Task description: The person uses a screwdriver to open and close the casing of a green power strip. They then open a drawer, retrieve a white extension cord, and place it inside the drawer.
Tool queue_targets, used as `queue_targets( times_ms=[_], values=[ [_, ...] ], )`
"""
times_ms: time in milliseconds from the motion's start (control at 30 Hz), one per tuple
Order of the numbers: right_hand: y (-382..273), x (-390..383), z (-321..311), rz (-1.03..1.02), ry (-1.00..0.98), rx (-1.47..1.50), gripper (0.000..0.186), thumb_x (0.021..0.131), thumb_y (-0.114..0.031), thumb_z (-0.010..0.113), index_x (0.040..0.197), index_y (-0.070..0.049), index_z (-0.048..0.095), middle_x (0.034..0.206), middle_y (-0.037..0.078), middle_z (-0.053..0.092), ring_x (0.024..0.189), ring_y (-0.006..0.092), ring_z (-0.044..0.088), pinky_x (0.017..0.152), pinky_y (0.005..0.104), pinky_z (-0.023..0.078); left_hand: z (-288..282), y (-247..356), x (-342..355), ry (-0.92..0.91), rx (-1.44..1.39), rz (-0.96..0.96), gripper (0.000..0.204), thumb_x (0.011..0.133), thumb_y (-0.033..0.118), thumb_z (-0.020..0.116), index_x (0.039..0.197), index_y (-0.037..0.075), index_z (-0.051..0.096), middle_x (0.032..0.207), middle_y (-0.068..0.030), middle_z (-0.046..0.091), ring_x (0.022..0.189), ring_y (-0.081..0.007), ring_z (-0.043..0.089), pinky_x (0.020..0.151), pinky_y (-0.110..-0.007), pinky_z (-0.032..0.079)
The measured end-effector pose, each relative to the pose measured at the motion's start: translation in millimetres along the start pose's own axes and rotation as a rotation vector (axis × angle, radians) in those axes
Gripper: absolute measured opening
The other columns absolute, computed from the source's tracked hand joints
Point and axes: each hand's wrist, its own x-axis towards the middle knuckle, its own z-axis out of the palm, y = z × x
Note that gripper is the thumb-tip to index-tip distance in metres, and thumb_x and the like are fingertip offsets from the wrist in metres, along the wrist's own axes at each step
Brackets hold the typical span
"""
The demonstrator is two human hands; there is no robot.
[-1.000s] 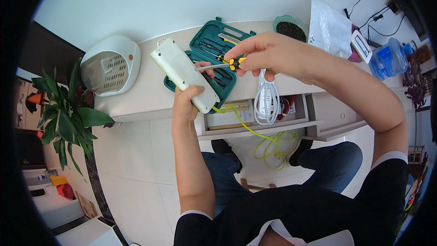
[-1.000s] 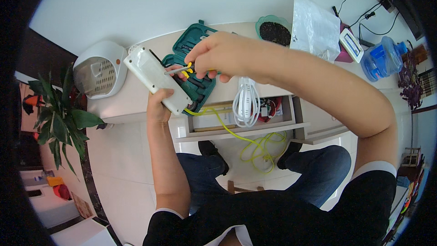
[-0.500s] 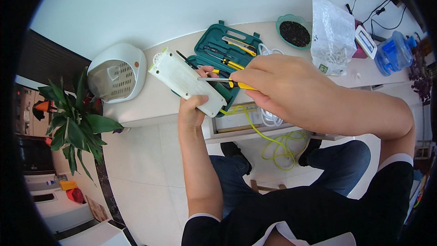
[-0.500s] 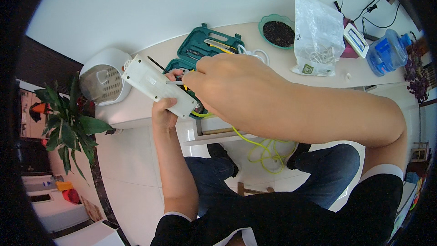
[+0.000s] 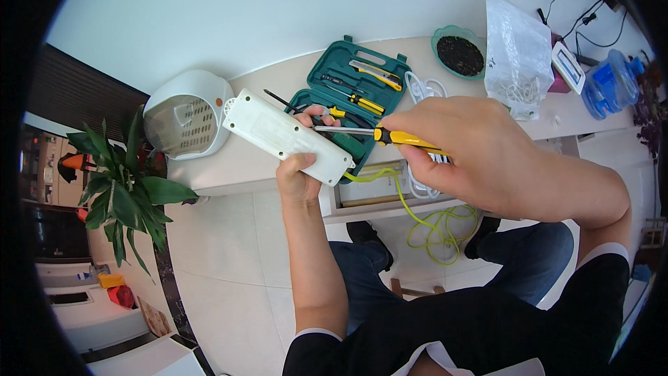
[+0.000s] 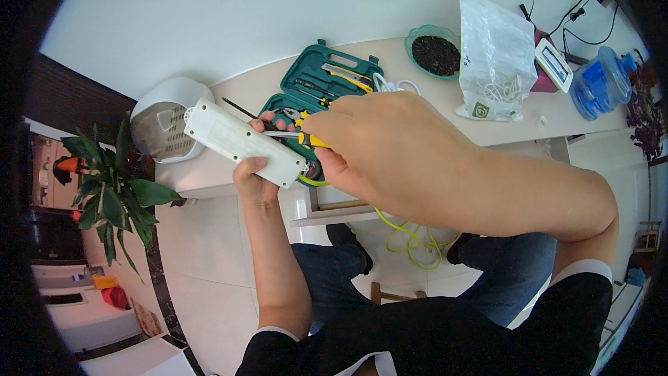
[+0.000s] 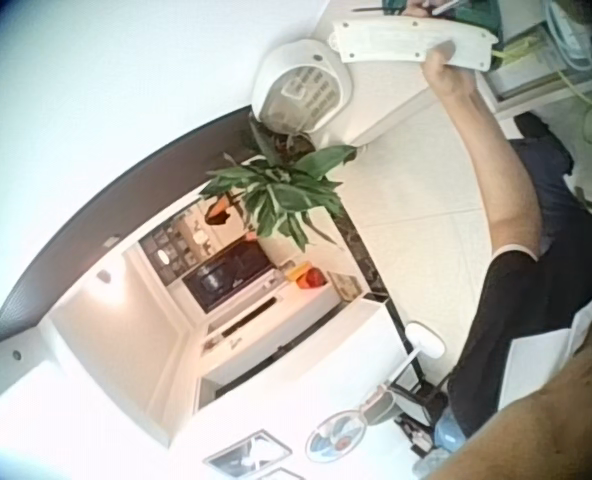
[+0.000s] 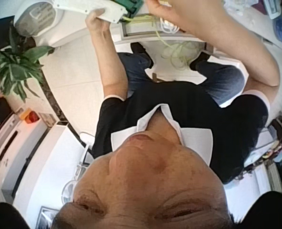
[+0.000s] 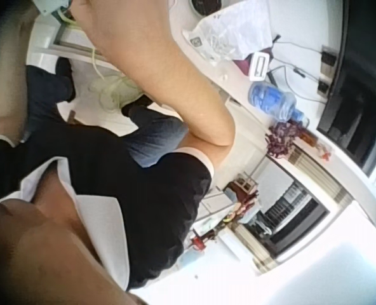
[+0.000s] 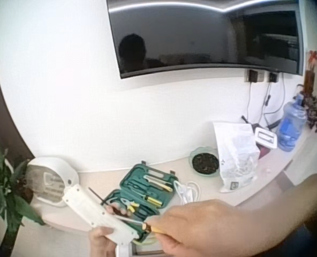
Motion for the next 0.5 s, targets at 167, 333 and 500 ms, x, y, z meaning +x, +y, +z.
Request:
queue_targets(
  times_ms=[167, 333, 500],
  values=[
    [2.6, 2.3, 6.2, -0.026, 0.041, 0.053, 0.019, 0.077, -0.010, 0.057, 0.093, 0.000, 0.057, 0.071, 0.011, 0.057, 0.067, 0.0271, 0.058, 0.060, 0.0368, 0.047, 3.2, 0.3, -1.5, -0.028, 0.013, -0.005, 0.051, 0.042, 0.009, 0.052, 0.093, 0.005, 0.049, 0.104, -0.0145, 0.047, 0.097, -0.0292, 0.049, 0.099, -0.046, 0.035],
    [2.5, 3.0, 4.7, -0.015, -0.006, 0.048, 0.020, 0.077, -0.010, 0.057, 0.094, 0.001, 0.058, 0.073, 0.011, 0.057, 0.070, 0.0266, 0.059, 0.061, 0.0363, 0.047, 4.2, -0.1, -2.9, -0.044, 0.016, -0.017, 0.051, 0.043, 0.009, 0.053, 0.093, 0.005, 0.049, 0.106, -0.0144, 0.047, 0.097, -0.0298, 0.049, 0.097, -0.045, 0.038],
    [4.1, 3.0, 8.4, -0.048, 0.025, 0.080, 0.021, 0.078, -0.010, 0.056, 0.095, 0.001, 0.058, 0.074, 0.012, 0.057, 0.070, 0.0269, 0.059, 0.062, 0.0361, 0.047, 4.6, -1.0, -2.9, -0.052, 0.011, -0.027, 0.050, 0.043, 0.009, 0.054, 0.093, 0.005, 0.049, 0.106, -0.0138, 0.047, 0.098, -0.0301, 0.050, 0.095, -0.045, 0.039]
  ],
)
